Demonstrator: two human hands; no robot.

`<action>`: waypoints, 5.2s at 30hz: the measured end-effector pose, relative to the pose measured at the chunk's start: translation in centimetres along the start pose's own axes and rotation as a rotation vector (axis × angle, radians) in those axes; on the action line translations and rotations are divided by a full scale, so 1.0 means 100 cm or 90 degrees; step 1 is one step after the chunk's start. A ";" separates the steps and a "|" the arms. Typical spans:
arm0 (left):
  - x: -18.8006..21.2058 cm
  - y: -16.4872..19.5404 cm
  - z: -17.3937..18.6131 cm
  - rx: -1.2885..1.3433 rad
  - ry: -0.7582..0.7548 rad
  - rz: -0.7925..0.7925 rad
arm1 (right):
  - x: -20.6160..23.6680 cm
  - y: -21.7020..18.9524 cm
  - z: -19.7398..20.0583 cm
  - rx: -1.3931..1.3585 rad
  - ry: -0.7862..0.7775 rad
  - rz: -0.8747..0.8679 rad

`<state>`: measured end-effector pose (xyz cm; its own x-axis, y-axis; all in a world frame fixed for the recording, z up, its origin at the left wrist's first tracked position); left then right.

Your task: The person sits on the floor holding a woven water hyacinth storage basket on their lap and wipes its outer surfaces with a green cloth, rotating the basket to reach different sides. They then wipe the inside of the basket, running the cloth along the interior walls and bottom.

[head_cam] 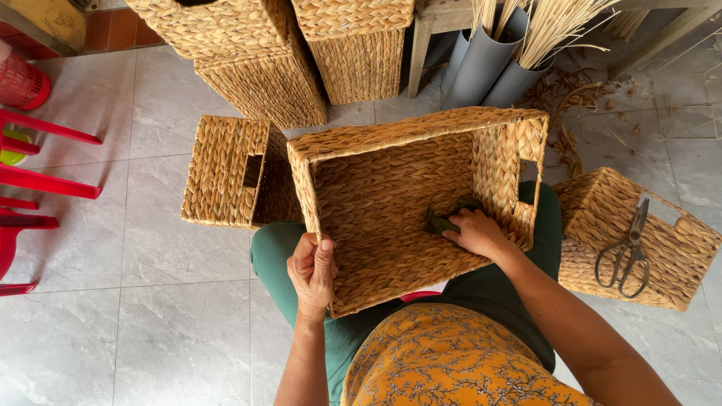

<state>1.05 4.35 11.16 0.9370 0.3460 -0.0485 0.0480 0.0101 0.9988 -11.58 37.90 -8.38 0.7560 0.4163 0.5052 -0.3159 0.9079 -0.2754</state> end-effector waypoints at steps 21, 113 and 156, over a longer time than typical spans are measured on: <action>0.000 0.000 -0.002 0.032 -0.009 -0.004 | 0.030 -0.205 0.030 -0.130 -0.032 0.350; 0.012 0.009 0.021 0.039 0.048 -0.046 | -0.048 -0.074 0.129 -0.133 0.328 0.103; 0.005 0.009 0.017 0.056 0.029 -0.056 | -0.017 -0.205 0.098 -0.148 0.472 0.378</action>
<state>2.12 2.95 12.01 0.9112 0.3898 -0.1332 0.1610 -0.0393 0.9862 -12.01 19.06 4.38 0.7042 0.5941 -0.3888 -0.7010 0.4949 -0.5135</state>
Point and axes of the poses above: each hand's wrist, its own x-axis away from the middle knuckle, its own z-axis out of the back of the hand, y = z × x, the point moved 7 cm from there along -x, towards the middle knuckle, and after that the axes turned 4 degrees about z, right-handed, at the moved point
